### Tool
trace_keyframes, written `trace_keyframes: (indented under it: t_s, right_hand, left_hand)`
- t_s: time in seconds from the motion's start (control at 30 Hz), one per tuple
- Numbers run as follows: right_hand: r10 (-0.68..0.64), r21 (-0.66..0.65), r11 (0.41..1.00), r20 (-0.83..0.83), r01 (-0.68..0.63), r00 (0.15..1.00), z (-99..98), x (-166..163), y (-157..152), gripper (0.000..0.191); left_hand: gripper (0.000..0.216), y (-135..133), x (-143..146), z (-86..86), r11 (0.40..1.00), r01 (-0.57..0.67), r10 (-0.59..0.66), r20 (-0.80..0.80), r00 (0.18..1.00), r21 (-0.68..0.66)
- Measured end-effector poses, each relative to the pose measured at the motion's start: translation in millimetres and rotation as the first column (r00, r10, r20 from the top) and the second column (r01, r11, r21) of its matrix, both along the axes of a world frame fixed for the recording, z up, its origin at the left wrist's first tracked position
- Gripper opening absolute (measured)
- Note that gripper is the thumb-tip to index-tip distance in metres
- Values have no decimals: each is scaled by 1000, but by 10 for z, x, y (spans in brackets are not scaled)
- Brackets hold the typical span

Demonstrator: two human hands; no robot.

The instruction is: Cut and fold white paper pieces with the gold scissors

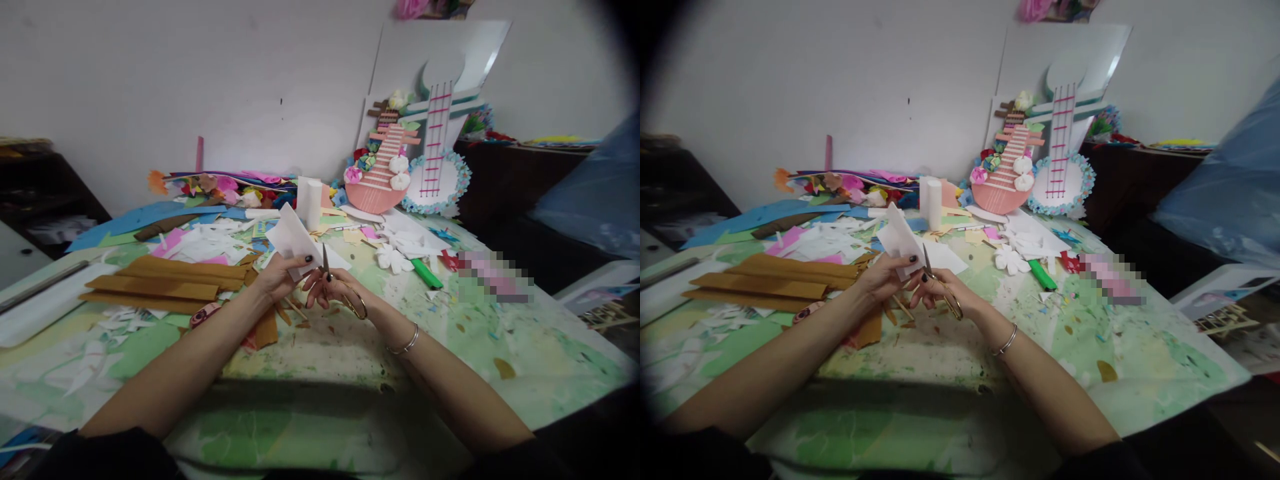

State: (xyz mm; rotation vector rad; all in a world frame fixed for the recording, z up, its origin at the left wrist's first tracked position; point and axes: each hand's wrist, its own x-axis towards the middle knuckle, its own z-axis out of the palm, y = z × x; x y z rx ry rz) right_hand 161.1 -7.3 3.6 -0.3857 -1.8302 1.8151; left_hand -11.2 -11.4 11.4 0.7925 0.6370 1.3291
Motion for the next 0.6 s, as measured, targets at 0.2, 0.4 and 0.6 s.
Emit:
trace_keyframes:
  t_s: [0.2, 0.4, 0.6]
  right_hand:
    - [23, -25, 999, -105, -26, 994, 26, -11, -27, 57]
    - [28, -58, 998, -121, -35, 992, 74, -16, -69, 59]
    - [10, -51, 999, -128, -17, 992, 53, -13, -50, 59]
  left_hand:
    - [24, 0, 11, 7, 999, -30, 30, 18, 999, -22]
    - [21, -32, 32, 55, 999, -29, 29, -4, 1000, -28]
    - [22, -37, 35, 48, 999, -31, 30, -20, 999, -23]
